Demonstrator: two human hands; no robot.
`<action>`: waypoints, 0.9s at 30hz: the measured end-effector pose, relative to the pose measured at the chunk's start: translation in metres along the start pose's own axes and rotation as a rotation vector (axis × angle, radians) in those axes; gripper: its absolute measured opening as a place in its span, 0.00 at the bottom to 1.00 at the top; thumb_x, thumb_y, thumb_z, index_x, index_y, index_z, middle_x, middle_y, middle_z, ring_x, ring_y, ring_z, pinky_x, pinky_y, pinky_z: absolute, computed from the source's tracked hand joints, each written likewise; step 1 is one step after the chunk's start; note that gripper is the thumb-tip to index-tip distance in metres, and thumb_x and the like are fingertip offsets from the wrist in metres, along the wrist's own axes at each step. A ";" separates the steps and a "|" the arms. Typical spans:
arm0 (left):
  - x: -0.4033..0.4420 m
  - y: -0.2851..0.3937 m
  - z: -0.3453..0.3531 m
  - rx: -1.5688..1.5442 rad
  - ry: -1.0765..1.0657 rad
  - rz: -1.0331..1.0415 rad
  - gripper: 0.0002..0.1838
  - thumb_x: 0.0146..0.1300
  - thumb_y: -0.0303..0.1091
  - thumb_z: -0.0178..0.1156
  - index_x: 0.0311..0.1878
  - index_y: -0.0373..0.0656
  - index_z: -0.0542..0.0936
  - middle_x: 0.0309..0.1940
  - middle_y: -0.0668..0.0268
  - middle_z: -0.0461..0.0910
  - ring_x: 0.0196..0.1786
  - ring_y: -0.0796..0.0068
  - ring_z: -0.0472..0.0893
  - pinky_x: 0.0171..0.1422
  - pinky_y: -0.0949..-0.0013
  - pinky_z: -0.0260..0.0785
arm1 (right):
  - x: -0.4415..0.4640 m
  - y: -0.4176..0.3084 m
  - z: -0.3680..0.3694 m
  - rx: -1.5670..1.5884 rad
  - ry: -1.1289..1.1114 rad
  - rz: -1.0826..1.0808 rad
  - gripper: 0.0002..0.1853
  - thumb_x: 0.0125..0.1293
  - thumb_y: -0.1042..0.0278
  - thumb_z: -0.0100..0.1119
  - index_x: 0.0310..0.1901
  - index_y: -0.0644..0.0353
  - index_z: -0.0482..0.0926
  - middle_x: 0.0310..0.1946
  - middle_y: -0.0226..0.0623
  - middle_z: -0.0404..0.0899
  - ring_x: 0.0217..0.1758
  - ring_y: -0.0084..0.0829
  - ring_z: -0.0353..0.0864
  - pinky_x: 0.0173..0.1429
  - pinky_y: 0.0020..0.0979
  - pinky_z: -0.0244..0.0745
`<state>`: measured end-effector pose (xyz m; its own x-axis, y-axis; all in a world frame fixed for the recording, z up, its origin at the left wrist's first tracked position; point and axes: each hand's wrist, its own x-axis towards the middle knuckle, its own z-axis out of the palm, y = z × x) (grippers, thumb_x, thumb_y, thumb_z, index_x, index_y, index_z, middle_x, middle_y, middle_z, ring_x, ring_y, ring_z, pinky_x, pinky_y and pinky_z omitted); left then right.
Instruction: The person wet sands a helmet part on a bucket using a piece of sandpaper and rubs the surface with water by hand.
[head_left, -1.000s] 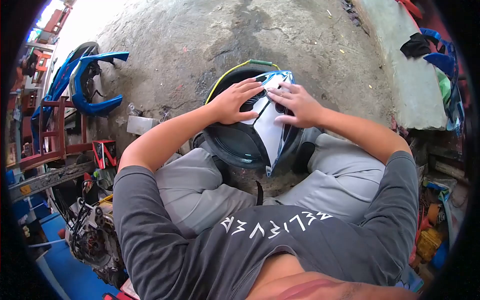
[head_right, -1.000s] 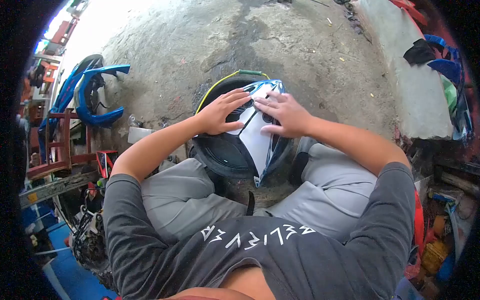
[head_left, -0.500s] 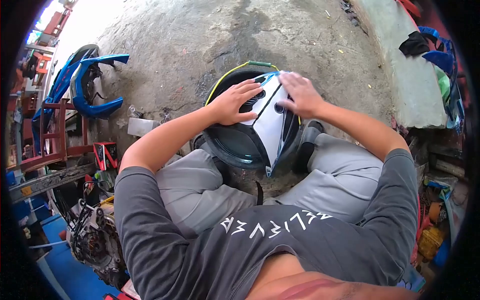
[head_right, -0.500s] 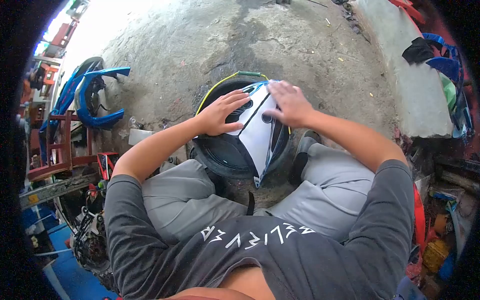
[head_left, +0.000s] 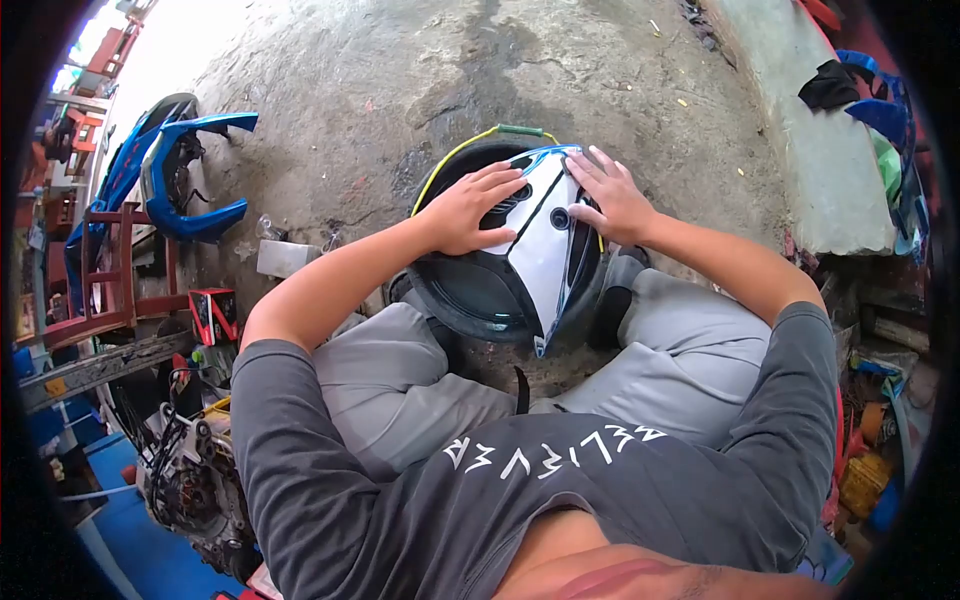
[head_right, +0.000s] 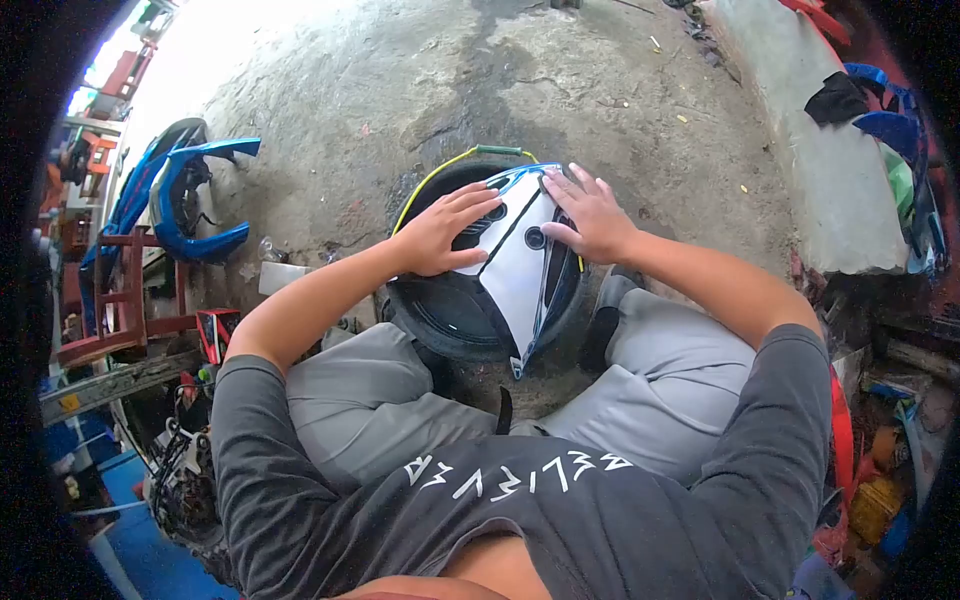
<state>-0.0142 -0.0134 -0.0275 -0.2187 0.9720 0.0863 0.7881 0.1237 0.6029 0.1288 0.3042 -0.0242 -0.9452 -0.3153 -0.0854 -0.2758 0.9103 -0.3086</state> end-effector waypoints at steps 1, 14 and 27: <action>0.001 -0.001 0.000 -0.002 0.010 0.006 0.47 0.72 0.57 0.69 0.86 0.37 0.68 0.86 0.46 0.67 0.91 0.44 0.59 0.93 0.43 0.53 | 0.000 0.002 -0.001 -0.007 0.014 0.045 0.50 0.79 0.28 0.56 0.88 0.58 0.62 0.91 0.46 0.60 0.95 0.53 0.51 0.91 0.65 0.45; 0.001 0.001 -0.001 -0.007 -0.005 -0.006 0.48 0.72 0.56 0.68 0.87 0.38 0.67 0.86 0.47 0.66 0.92 0.44 0.58 0.93 0.43 0.52 | 0.002 -0.003 -0.007 0.052 0.021 0.020 0.50 0.77 0.25 0.58 0.87 0.57 0.66 0.89 0.44 0.64 0.95 0.52 0.51 0.91 0.67 0.46; 0.002 0.001 0.000 -0.005 -0.008 -0.008 0.48 0.73 0.56 0.69 0.87 0.38 0.67 0.86 0.46 0.66 0.92 0.43 0.58 0.93 0.43 0.51 | 0.012 -0.032 -0.020 -0.079 -0.172 -0.051 0.58 0.73 0.18 0.57 0.91 0.53 0.56 0.93 0.39 0.55 0.96 0.54 0.44 0.90 0.74 0.42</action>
<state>-0.0145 -0.0111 -0.0267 -0.2203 0.9725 0.0756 0.7835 0.1302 0.6076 0.1227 0.2770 0.0039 -0.8877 -0.3963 -0.2345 -0.3417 0.9083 -0.2415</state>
